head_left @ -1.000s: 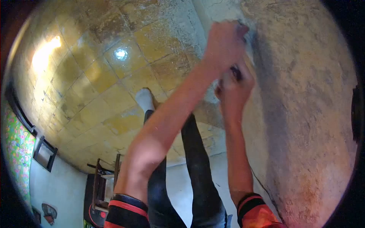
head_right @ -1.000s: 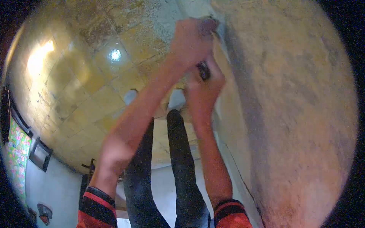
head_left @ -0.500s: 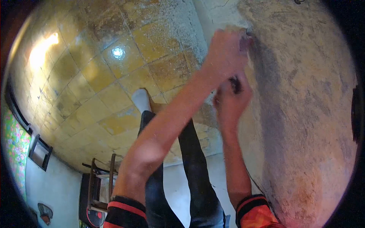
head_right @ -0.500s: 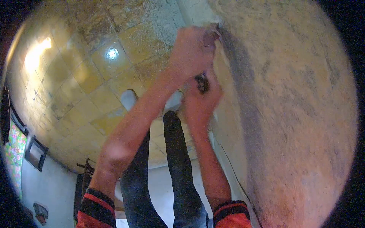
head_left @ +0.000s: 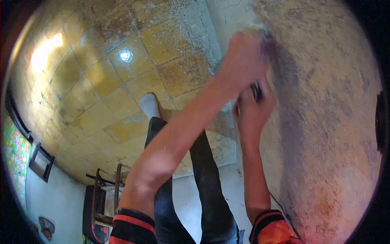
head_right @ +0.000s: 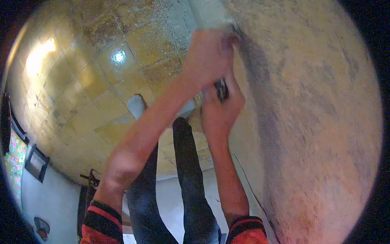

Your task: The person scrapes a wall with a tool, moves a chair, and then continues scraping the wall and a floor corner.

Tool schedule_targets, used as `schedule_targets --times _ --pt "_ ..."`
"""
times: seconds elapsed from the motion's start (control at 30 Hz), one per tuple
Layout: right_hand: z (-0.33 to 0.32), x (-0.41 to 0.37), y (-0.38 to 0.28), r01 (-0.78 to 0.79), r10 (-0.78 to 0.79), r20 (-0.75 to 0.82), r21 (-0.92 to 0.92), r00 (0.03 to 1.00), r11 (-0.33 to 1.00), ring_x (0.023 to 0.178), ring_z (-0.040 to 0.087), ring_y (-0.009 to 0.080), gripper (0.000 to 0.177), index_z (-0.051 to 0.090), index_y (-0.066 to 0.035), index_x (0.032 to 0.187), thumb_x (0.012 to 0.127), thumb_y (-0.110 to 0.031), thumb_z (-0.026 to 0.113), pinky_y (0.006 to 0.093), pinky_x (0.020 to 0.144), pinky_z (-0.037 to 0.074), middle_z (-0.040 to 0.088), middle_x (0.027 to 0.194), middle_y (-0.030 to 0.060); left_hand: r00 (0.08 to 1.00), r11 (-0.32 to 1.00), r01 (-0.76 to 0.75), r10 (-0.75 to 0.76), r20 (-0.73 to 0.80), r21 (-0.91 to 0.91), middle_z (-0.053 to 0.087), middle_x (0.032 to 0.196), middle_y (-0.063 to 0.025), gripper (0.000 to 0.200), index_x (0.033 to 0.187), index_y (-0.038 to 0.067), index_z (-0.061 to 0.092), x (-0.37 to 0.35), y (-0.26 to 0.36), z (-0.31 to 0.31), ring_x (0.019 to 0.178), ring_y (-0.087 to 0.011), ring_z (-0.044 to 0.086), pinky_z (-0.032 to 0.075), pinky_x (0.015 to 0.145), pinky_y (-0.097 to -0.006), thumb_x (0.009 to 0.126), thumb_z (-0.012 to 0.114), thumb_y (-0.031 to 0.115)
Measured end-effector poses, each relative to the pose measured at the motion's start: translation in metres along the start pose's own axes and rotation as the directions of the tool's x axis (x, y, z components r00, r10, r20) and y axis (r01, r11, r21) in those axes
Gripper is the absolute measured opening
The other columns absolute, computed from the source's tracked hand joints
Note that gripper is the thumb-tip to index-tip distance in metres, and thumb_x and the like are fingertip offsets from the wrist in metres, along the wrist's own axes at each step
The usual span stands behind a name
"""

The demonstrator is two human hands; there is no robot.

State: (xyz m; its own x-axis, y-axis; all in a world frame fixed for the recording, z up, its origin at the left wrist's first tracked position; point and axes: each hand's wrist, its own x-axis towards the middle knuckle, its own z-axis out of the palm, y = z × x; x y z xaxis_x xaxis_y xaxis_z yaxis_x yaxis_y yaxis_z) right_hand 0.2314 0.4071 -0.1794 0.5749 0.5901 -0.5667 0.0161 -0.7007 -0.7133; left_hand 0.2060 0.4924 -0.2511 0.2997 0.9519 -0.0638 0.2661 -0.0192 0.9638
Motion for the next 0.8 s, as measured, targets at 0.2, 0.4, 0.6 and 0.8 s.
schedule_targets --times 0.2,0.4,0.6,0.8 --pt "0.008 -0.01 -0.002 0.008 0.002 -0.1 0.1 0.995 0.995 0.044 0.039 0.0046 0.01 0.056 0.0 0.088 0.08 0.001 0.05 0.0217 0.035 0.028 0.046 0.059 -0.0004 0.995 0.995 -0.094 0.093 -0.031 -0.026 0.062 0.07 -0.0229 0.021 0.084 0.0 0.068 0.001 0.008 -0.005 0.069 -0.0384 0.063 0.052 0.066 -0.0427 0.07 0.053 0.005" --pt "0.023 0.002 -0.002 0.064 -0.054 -0.059 0.184 0.997 0.981 0.046 0.041 0.0041 0.011 0.057 0.0 0.092 0.082 -0.001 0.053 0.0222 0.037 0.029 0.048 0.06 -0.001 0.995 0.998 -0.032 0.027 0.093 0.053 0.061 0.069 -0.023 0.019 0.082 -0.001 0.067 0.014 0.006 -0.019 0.066 -0.0393 0.062 0.05 0.062 -0.043 0.071 0.055 0.007" --pt "0.018 0.033 0.0 0.037 -0.053 0.064 0.22 0.997 0.975 0.046 0.041 0.0047 0.031 0.058 0.001 0.113 0.083 -0.001 0.052 0.0232 0.038 0.032 0.049 0.062 -0.0011 1.0 0.988 0.016 -0.018 0.012 0.154 0.061 0.07 -0.0232 0.017 0.084 0.002 0.068 0.035 -0.005 -0.008 0.065 -0.0411 0.061 0.05 0.06 -0.0442 0.076 0.057 0.013" --pt "-0.004 0.009 0.026 -0.058 0.072 0.121 -0.116 0.99 0.992 0.062 0.057 0.0169 0.042 0.055 -0.001 0.124 0.082 -0.005 0.053 0.0314 0.055 0.046 0.061 0.074 0.0101 0.978 0.971 0.145 -0.17 0.123 0.19 0.062 0.074 -0.0227 0.025 0.089 0.005 0.068 -0.017 -0.026 -0.009 0.069 -0.0416 0.061 0.05 0.063 -0.0469 0.085 0.055 0.026"
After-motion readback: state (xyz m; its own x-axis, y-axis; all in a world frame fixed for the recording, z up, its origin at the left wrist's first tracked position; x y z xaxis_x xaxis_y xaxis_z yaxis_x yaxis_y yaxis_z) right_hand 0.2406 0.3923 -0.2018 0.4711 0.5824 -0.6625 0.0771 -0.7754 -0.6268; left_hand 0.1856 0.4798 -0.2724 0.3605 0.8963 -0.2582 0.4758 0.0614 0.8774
